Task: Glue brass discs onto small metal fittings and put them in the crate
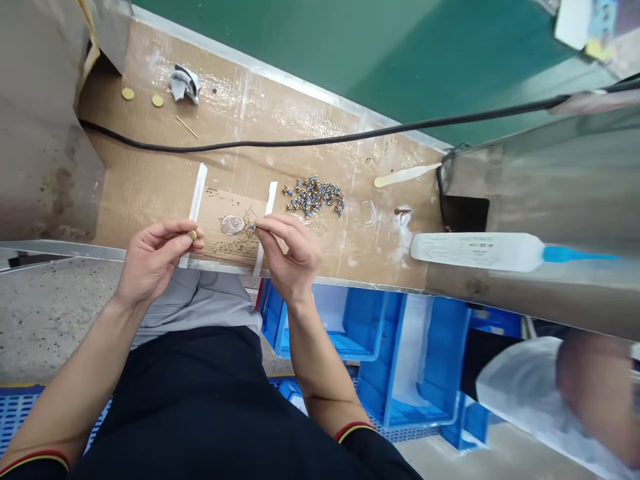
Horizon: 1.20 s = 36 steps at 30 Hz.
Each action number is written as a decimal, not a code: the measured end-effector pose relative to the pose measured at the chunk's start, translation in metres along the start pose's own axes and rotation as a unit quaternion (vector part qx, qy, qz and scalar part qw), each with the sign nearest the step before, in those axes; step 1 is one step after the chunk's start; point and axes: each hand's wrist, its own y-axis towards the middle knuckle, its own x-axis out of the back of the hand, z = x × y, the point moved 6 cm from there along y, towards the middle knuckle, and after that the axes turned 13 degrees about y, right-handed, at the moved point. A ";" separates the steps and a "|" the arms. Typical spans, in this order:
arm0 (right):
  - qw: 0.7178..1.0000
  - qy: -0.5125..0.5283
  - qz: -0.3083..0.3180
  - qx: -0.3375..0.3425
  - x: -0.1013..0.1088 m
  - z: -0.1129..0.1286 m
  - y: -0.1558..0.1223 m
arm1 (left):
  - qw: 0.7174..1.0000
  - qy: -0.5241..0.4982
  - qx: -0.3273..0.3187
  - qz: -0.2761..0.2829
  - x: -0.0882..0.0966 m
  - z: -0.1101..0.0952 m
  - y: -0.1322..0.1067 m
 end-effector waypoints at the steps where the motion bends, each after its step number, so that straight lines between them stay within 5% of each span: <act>1: 1.000 -0.008 0.005 0.015 -0.001 0.001 0.002 | 1.000 -0.009 -0.008 -0.007 0.000 0.001 -0.001; 14: 0.994 -0.011 0.023 0.110 -0.009 0.004 0.005 | 0.999 -0.035 -0.025 0.006 -0.002 0.004 -0.003; 36: 0.992 -0.041 0.043 0.114 -0.010 0.007 0.002 | 0.999 -0.042 -0.019 0.019 -0.004 0.003 -0.004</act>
